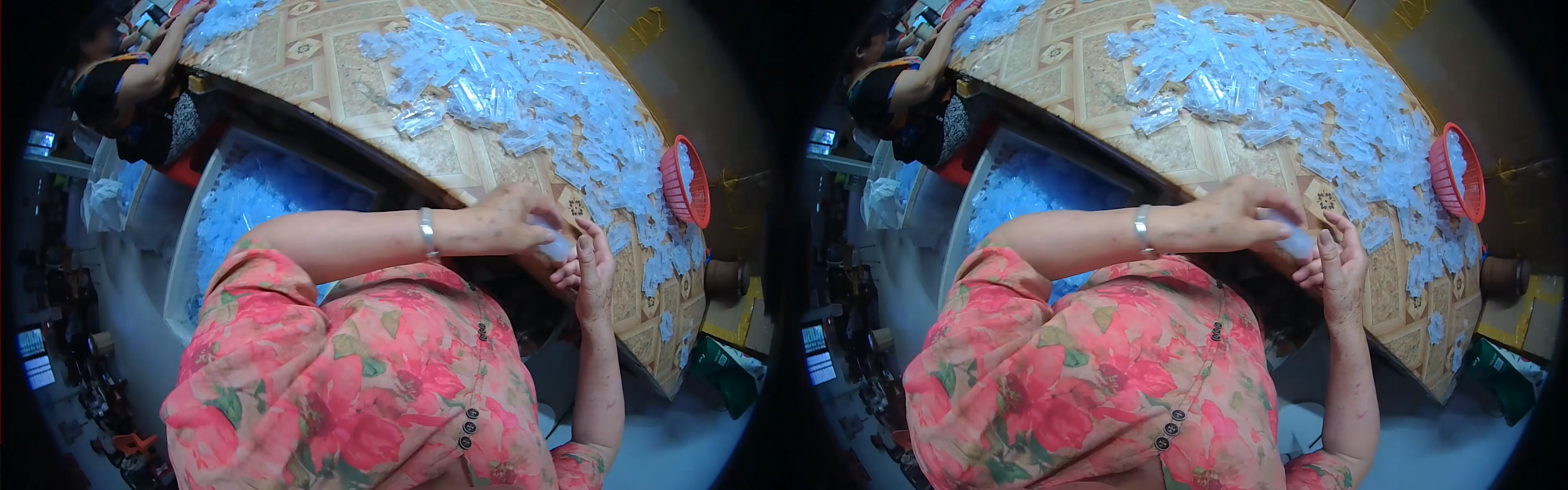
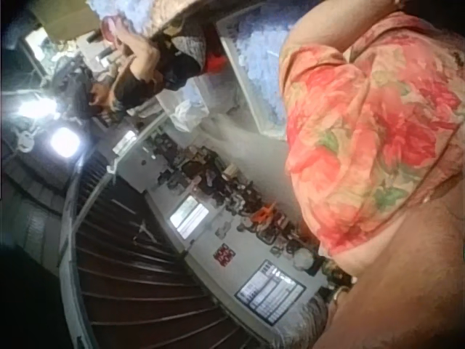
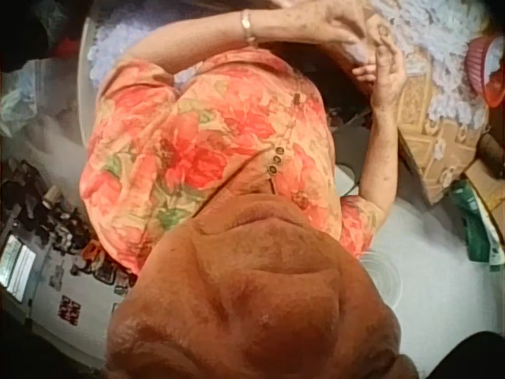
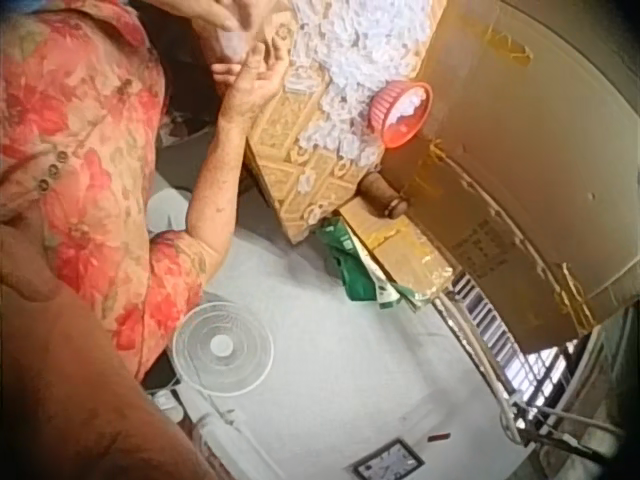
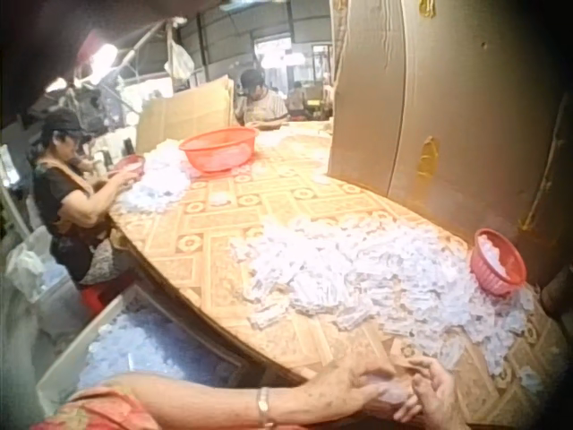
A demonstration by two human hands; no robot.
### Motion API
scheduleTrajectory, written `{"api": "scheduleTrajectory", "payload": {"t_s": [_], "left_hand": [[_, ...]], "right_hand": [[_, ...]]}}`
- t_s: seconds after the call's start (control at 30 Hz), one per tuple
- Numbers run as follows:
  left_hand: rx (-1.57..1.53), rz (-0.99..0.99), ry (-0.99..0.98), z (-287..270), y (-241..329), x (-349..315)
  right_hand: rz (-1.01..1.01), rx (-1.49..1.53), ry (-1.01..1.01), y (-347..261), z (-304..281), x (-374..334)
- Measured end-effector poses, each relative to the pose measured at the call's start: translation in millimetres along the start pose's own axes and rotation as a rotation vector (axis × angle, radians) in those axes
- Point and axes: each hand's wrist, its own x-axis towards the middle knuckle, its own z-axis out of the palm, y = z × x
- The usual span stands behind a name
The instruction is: The person repeatedly picks up small transparent plastic components from a table, snaps them together by hand, and places the assembled units into a red basket. The process is continuous and repetitive throughout the clip.
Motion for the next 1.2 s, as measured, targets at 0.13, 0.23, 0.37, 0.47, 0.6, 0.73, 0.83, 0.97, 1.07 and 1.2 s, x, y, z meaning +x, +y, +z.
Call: {"api": "scheduleTrajectory", "payload": {"t_s": [0.13, 0.23, 0.37, 0.47, 0.6, 0.73, 0.83, 0.97, 1.07, 1.2], "left_hand": [[-0.137, -0.297, -0.05, -70, 33, -69], [0.25, -0.516, -0.161, -132, 50, -114], [1.098, -0.517, -0.287, -164, 42, -164], [1.128, -0.467, -0.033, -163, 36, -154], [1.012, -0.16, 0.382, -149, 7, -106], [1.129, -0.11, 0.479, -142, -18, -69], [1.072, -0.021, 0.487, -140, -25, -59], [0.807, 0.048, 0.455, -124, -19, -56], [0.761, 0.152, 0.368, -112, -11, -52], [0.485, 0.254, 0.308, -84, -7, -32]], "right_hand": [[-0.02, 0.008, -0.016, 7, -2, -5], [-0.051, 0.034, -0.018, 14, -2, -3], [-0.072, 0.023, -0.028, 16, 1, -4], [-0.078, 0.012, -0.015, 16, 1, -6], [-0.103, -0.015, -0.002, 16, 2, -8], [-0.133, -0.023, 0.013, 17, 2, -10], [-0.145, -0.009, 0.027, 19, 4, -11], [-0.138, -0.013, 0.059, 19, 5, -13], [-0.14, -0.007, 0.063, 21, 5, -13], [-0.133, 0.01, 0.073, 22, 5, -12]]}}
